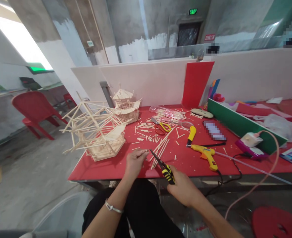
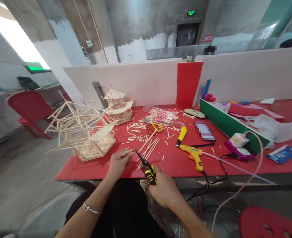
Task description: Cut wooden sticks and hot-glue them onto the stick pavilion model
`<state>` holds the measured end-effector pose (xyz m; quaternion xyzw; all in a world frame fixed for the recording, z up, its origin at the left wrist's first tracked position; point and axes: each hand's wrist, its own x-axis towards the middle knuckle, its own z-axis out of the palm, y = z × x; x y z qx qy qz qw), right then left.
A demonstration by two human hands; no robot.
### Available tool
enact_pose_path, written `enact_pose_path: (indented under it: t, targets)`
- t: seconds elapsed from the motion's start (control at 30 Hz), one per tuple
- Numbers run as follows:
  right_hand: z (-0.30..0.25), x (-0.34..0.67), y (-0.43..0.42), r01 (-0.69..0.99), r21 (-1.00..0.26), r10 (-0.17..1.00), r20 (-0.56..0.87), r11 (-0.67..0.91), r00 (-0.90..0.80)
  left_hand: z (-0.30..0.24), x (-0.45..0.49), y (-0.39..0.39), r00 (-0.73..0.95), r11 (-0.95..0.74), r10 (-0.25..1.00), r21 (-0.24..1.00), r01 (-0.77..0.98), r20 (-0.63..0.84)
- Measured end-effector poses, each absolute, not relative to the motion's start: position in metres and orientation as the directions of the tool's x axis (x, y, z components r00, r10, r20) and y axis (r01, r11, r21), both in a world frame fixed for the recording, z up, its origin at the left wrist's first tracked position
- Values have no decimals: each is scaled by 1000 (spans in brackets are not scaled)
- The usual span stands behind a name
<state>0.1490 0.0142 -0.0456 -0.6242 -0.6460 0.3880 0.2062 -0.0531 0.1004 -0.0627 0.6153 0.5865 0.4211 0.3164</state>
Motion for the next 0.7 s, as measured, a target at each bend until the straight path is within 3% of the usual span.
enact_pose_path:
  t: [0.23,0.4,0.53,0.7]
  targets:
    - [-52,146,10,798,-600,969,-225,-57,-100,-65,-42,95,115,-141,988,917,373,105]
    - [-47,151,16,765,-644,983,-152,-21,-101,-73,-55,96,96,-161,986,907,390,134]
    - [-37,152,26,838,-544,994,-107,-37,-25,-87,-65,99,80,-133,991,916,377,111]
    - [-31,144,30,899,-434,995,-56,53,-86,-97,-71,104,97,-131,990,927,352,103]
